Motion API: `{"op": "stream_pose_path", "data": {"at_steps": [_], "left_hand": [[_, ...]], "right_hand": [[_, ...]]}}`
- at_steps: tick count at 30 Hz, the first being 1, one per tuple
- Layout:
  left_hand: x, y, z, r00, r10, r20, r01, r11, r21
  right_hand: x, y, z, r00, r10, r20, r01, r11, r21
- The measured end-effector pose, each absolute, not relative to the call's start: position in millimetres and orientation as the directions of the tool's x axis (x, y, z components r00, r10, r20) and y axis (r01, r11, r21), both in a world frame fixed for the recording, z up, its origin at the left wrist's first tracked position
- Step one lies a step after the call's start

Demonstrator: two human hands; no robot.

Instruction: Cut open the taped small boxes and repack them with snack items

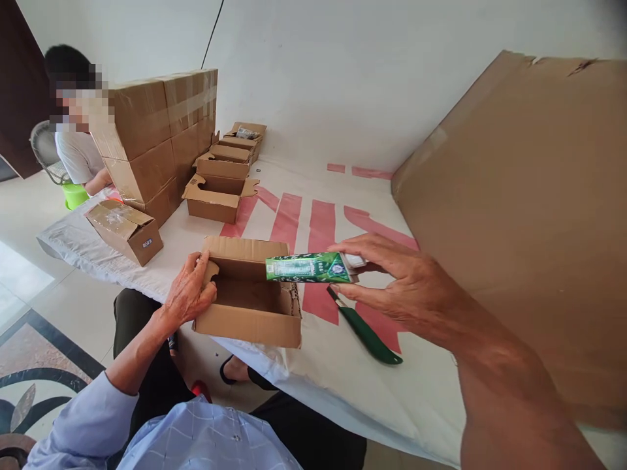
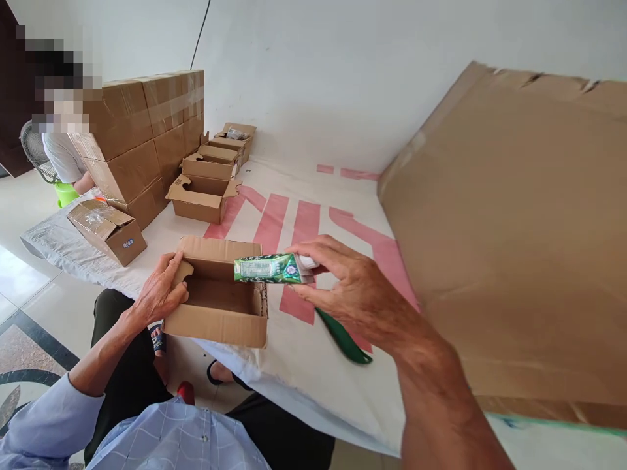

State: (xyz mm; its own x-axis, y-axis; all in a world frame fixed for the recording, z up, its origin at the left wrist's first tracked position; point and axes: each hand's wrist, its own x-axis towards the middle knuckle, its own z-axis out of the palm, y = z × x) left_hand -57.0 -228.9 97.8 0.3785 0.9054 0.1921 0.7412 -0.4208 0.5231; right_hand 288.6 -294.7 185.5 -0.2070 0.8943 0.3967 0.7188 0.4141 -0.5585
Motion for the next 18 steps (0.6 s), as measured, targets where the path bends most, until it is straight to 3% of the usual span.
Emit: {"op": "stream_pose_path", "data": {"at_steps": [4,6,9,13,15,18], "left_hand": [[-51.7,-217.2,116.8,0.363,0.896,0.255,0.732,-0.443,0.517],[-46.4,-215.1,132.1,0.420,0.860,0.289,0.618,-0.504,0.603],[-36.5,-211.1,152.7,0.631,0.759,0.161,0.356,-0.468,0.809],[-24.9,-200.4,158.6,0.806,0.591,0.037,0.169,-0.290,0.942],[-20.4,-194.9,152.7,0.758,0.647,0.083,0.070,-0.208,0.976],[-13.1,-187.4,140.6,0.552,0.818,0.161,-0.085,-0.137,0.987]], "right_hand": [[283.7,-289.6,198.6,-0.184,0.893,0.410,0.711,0.409,-0.572],[272.5,-283.5,202.5,-0.231,0.898,0.374,0.661,0.427,-0.617],[251.9,-268.5,205.8,-0.340,0.895,0.290,0.552,0.439,-0.708],[232.5,-242.3,197.7,-0.421,0.883,0.209,0.355,0.373,-0.858],[223.3,-230.9,182.5,-0.347,0.906,0.242,0.215,0.328,-0.920],[200.3,-222.1,148.1,-0.185,0.942,0.281,0.094,0.302,-0.949]]}}
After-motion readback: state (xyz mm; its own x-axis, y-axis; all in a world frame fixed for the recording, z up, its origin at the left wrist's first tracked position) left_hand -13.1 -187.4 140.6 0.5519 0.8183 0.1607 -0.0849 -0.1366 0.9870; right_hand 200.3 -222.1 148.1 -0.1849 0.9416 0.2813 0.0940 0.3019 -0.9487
